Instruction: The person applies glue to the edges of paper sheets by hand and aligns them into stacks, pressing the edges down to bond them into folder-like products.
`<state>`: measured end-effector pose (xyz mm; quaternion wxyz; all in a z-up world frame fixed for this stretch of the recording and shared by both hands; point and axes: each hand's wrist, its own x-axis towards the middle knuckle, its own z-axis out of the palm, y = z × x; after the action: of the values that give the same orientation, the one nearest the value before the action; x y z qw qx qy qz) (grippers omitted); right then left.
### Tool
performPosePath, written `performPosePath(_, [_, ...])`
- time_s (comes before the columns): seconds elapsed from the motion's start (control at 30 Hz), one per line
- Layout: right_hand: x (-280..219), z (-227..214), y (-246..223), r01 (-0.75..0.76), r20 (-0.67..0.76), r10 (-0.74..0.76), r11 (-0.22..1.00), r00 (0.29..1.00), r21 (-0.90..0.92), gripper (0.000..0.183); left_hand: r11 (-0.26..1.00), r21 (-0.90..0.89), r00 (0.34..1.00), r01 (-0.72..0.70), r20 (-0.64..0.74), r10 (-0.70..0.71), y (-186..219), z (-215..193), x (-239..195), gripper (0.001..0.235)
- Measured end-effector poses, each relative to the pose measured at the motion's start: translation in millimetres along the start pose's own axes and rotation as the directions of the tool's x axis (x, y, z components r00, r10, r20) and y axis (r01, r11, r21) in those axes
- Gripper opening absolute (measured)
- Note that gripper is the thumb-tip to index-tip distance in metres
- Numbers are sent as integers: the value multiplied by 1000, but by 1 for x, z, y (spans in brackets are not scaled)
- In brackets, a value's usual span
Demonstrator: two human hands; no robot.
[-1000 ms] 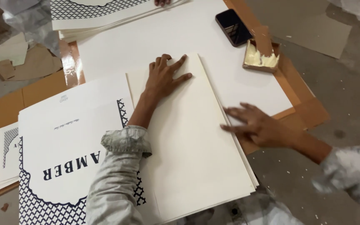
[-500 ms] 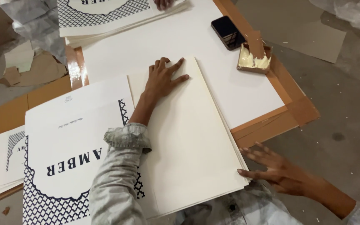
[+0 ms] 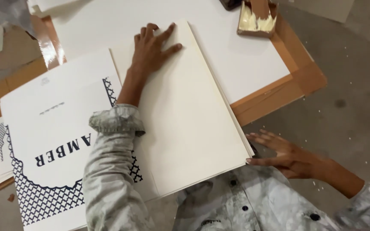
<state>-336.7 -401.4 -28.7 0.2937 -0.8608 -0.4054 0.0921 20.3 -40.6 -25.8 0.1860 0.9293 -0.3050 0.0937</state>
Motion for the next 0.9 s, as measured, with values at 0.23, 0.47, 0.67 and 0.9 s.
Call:
performPosePath(0.23, [20,-32,-3,-285,51,327,726,944,626,86,1000,-16,1000,-25,-14,24,3,1,-5,67])
performPosePath(0.47, [158,-85,53,-287,-296,313,949,902,129,49,999,49,1000,-1,-20,2,0,1,-1,69])
performPosePath(0.67, [257,-90,143,-232,-359,168,962,918,-142,57,996,37,995,85,45,-87,5,-2,1,73])
performPosePath(0.9, [305,-90,185,-333,-362,233,911,902,-242,70,996,29,996,82,25,-83,6,-3,0,72])
